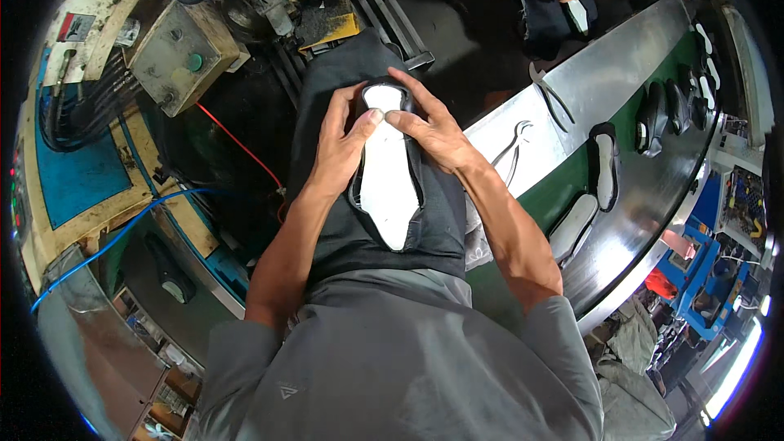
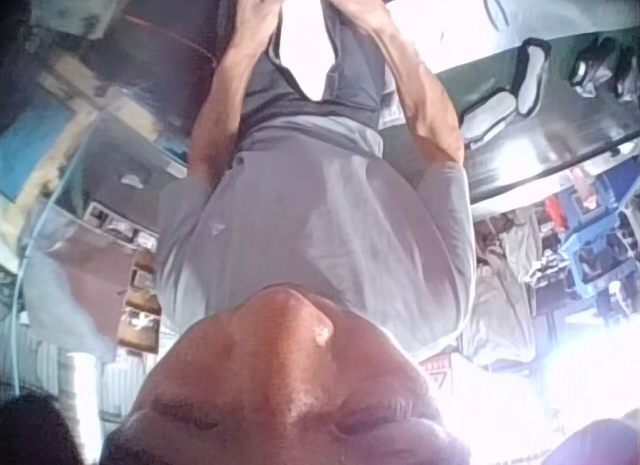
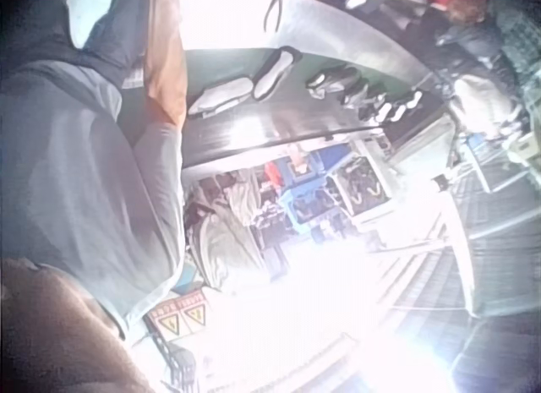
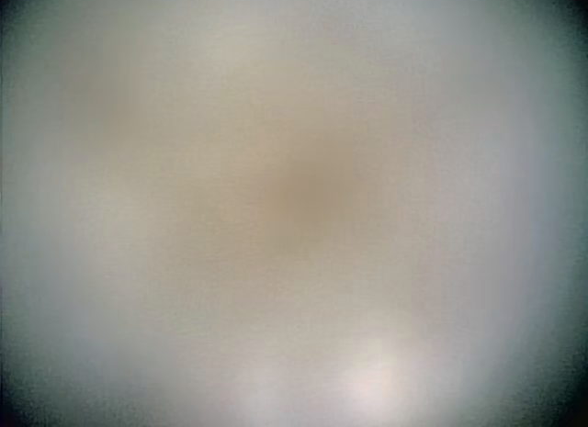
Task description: Use a trimming tool and machinery to assemble and finish shoes on a production line.
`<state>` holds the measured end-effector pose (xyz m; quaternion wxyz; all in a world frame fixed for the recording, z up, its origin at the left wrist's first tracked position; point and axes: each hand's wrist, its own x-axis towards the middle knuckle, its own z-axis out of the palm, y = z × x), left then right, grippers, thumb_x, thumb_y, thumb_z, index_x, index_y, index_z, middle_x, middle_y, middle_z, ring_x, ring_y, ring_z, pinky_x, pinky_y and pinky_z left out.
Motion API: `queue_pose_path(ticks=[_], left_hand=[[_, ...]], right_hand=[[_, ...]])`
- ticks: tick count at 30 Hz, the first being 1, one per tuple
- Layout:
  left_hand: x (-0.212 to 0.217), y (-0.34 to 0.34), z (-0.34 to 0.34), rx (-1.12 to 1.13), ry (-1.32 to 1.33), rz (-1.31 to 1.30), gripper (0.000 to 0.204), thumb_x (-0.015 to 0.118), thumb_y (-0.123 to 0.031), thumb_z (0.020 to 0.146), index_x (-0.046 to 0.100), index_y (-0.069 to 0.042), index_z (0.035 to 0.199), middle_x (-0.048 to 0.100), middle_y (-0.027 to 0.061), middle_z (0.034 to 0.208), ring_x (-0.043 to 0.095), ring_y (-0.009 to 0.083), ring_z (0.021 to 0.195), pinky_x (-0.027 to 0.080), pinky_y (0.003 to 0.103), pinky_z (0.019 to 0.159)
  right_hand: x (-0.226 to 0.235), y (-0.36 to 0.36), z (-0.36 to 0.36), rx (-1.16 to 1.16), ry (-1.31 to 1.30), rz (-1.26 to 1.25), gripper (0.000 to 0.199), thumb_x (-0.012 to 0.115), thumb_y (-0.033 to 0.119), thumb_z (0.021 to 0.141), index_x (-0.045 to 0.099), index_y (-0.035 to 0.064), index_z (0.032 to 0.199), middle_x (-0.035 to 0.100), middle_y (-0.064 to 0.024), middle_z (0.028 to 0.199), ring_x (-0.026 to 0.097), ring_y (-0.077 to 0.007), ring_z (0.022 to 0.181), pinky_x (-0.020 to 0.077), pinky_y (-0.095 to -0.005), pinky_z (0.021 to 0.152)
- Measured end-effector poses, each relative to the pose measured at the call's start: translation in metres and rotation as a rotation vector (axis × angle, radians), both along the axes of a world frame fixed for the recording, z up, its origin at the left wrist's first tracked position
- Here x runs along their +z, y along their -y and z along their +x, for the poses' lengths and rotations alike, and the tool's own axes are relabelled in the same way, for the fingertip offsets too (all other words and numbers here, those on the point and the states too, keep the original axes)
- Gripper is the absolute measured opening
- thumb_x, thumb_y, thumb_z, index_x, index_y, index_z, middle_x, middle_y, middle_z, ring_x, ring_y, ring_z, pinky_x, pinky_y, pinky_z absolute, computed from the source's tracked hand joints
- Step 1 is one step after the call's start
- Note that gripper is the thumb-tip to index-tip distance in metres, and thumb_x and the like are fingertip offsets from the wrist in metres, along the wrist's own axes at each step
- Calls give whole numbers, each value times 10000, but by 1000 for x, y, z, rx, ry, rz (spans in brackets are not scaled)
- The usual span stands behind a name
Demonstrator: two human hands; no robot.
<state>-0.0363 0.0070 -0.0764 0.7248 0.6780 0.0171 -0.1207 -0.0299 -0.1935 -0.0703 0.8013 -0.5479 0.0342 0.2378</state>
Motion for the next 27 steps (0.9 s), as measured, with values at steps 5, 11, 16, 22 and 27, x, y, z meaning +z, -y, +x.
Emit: queue_pose_path(ticks=[5,11,16,22,27], left_hand=[[-2,6,5,-2,-88,117,443,692,-233,1102,590,13,1456,679,111,1323,626,190,1228,509,352,1058],[19,-19,-33,-232,-182,34,835,680,-219,1102,197,-59,1764,319,211,1756,304,311,1631,298,431,1316],[26,-39,-68,-226,-479,-209,816,607,-33,1085,183,-117,1777,453,199,1679,543,293,1480,567,452,1118],[39,-21,-64,-98,-644,-717,1003,508,131,940,137,-251,1789,491,145,1626,549,300,1462,506,485,1162],[45,-62,-26,-241,-665,-711,747,608,-139,1122,213,-100,1756,555,161,1555,607,301,1398,515,496,1174]], right_hand=[[-20,-2,1,-43,-13,-77,791,760,182,1029,383,86,1718,616,-139,1442,583,-223,1308,459,-372,1176],[-1,2,-59,-5,59,-454,1048,830,340,975,208,11,1752,353,-305,1733,369,-372,1609,317,-439,1310],[67,-10,-129,194,720,-1066,948,861,336,917,385,96,1701,291,-304,1747,357,-591,1542,370,-601,1277],[86,-15,-111,449,639,-1341,900,864,290,876,466,297,1683,162,-288,1785,567,-578,1261,582,-588,1039],[92,1,-94,259,667,-1104,705,867,279,865,666,157,1529,266,-387,1717,426,-582,1529,459,-565,1218]])
